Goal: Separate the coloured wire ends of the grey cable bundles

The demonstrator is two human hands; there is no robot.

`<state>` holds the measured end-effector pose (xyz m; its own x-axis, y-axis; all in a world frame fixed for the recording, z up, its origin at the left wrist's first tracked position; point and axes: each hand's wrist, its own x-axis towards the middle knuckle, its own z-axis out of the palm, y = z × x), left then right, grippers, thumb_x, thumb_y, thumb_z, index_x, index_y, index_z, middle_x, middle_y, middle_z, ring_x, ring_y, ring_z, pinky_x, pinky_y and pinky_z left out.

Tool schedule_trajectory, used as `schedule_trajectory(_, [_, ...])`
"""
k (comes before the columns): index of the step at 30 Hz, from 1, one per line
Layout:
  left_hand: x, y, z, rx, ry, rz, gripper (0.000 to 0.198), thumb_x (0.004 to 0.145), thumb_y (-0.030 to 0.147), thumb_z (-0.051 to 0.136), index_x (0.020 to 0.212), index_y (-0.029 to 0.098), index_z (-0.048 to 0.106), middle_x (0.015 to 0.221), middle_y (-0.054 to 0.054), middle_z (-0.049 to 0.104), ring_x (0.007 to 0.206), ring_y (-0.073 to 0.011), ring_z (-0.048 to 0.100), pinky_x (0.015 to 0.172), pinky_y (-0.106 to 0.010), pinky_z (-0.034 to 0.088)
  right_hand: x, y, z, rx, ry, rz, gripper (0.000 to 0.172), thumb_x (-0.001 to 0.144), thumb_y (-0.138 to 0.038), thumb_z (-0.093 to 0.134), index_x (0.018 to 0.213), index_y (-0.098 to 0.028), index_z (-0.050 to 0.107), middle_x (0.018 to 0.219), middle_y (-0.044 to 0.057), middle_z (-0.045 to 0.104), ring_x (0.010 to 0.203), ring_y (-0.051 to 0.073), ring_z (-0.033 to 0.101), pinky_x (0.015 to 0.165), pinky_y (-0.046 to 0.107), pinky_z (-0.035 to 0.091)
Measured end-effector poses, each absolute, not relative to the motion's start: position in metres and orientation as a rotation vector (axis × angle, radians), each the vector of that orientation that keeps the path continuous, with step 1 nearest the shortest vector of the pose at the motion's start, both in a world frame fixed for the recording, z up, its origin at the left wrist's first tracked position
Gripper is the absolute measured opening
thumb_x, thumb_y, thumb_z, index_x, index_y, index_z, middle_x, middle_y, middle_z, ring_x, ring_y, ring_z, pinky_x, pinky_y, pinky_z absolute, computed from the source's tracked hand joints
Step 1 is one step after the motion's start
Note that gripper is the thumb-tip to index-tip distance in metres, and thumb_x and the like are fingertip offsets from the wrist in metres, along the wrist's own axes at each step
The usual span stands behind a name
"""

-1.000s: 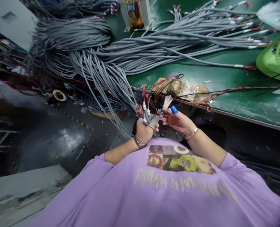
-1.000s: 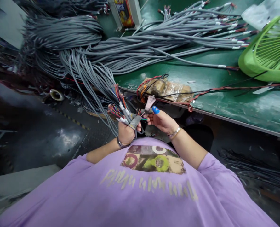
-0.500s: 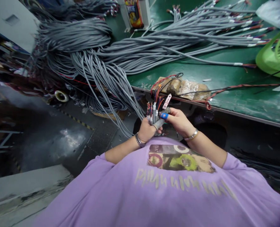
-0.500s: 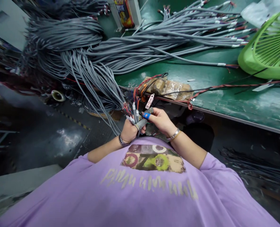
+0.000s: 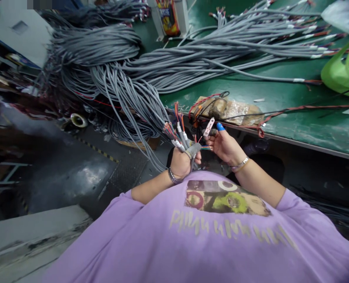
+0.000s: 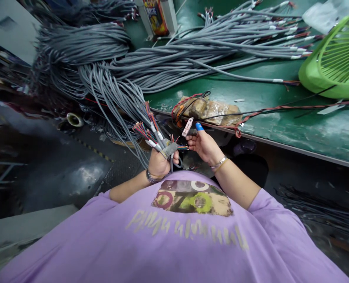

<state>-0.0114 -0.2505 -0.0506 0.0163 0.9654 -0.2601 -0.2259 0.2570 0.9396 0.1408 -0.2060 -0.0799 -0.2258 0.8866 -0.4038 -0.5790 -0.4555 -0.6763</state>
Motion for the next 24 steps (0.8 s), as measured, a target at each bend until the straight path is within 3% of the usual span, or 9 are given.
schedule_trajectory(3, [-0.007,-0.247,-0.050,0.850,1.160,1.135,0.043,0.063,0.051,0.083,0.067,0.017,0.057,0.051,0.005,0.059,0.038,-0.0064,0.051,0.039,-0.019,0.044,0.138,-0.201,-0.077,-0.899,-0.643,1.814,0.054,0.067,-0.070,0.078,0.077,-0.018,0.064,0.070,0.001,0.062,0.055,0.009,0.047,0.050,0.023,0.037])
schedule_trajectory(6, [-0.002,-0.244,-0.051,0.877,1.172,1.139,0.042,0.065,0.051,0.082,0.070,0.018,0.058,0.052,0.005,0.060,0.039,-0.0062,0.051,0.039,-0.018,0.043,0.133,-0.199,-0.077,-0.965,-0.752,1.522,0.058,0.060,-0.072,0.081,0.067,-0.019,0.057,0.058,-0.004,0.051,0.051,0.008,0.038,0.049,0.024,0.029])
schedule_trajectory(9, [0.001,-0.242,-0.053,0.897,1.203,1.129,0.042,0.066,0.052,0.082,0.070,0.018,0.058,0.053,0.005,0.061,0.038,-0.0062,0.051,0.038,-0.018,0.041,0.129,-0.196,-0.078,-1.028,-0.759,1.309,0.063,0.061,-0.080,0.074,0.062,-0.021,0.052,0.054,-0.005,0.046,0.050,0.008,0.037,0.050,0.025,0.029])
schedule_trajectory(16, [0.004,-0.240,-0.055,0.934,1.238,1.088,0.046,0.068,0.057,0.079,0.064,0.017,0.054,0.055,0.003,0.062,0.040,-0.0069,0.054,0.041,-0.019,0.043,0.125,-0.189,-0.075,-0.944,-0.710,1.666,0.074,0.062,-0.093,0.058,0.077,-0.021,0.060,0.067,0.001,0.059,0.061,0.015,0.053,0.058,0.029,0.044])
schedule_trajectory(24, [0.003,-0.240,-0.058,0.949,1.218,1.088,0.044,0.067,0.054,0.081,0.066,0.017,0.056,0.054,0.004,0.061,0.040,-0.0069,0.053,0.041,-0.020,0.047,0.123,-0.189,-0.076,-0.919,-0.634,1.688,0.073,0.063,-0.093,0.059,0.080,-0.022,0.060,0.071,0.002,0.063,0.065,0.016,0.056,0.058,0.029,0.045])
